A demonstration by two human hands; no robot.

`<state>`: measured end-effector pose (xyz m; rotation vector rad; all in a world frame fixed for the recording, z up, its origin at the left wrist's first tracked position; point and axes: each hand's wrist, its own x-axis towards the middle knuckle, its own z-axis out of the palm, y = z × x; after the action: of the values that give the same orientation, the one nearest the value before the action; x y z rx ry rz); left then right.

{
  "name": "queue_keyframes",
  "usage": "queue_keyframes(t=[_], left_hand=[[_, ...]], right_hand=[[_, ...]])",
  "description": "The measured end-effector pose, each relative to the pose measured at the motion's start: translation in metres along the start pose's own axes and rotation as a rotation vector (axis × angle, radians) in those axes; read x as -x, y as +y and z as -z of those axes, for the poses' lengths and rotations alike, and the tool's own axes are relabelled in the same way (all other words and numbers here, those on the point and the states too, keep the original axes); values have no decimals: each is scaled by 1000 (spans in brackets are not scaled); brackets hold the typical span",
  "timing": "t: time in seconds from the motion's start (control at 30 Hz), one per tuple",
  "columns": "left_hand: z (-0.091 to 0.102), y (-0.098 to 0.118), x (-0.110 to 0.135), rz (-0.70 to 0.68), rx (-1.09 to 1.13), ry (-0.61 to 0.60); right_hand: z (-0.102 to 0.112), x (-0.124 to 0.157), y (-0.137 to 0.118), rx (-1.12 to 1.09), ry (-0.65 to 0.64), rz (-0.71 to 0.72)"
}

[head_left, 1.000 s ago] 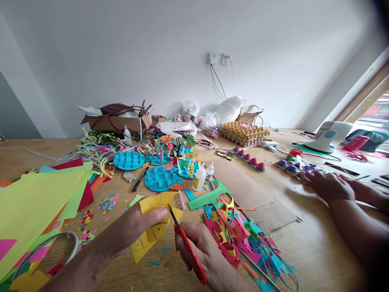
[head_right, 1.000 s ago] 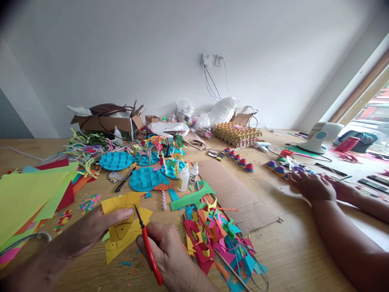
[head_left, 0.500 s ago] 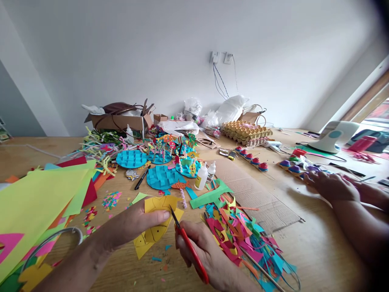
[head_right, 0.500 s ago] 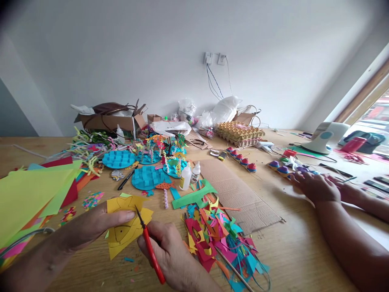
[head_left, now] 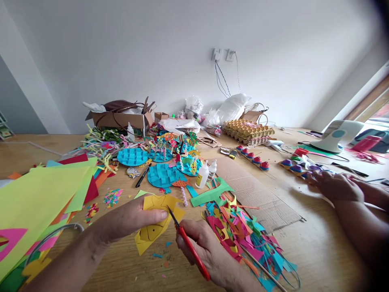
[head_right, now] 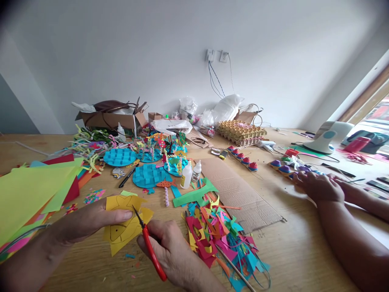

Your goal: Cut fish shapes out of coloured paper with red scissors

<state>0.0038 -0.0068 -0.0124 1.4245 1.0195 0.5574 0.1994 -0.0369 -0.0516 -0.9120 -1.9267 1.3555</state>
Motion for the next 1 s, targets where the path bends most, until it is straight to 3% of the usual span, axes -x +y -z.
queue_keyframes(t=[0.3,0.57,0.7,0.8,1.0], left_hand=[[7,3,2,82,-22,-100],[13,-2,-1,18,32,-149],[2,-3,-3,-95,140,-46],[-15,-5,-8,-185,162,60],[-43,-17,-18,-318,175,255]], right_hand=[[3,-1,-7,130,-6,0],[0,-1,0,-14,-26,-68],[-4,-4,2,-236,92,-195],[-6,-5,2,-313,201,-121],[-16,-1,1,-427,288,-85]])
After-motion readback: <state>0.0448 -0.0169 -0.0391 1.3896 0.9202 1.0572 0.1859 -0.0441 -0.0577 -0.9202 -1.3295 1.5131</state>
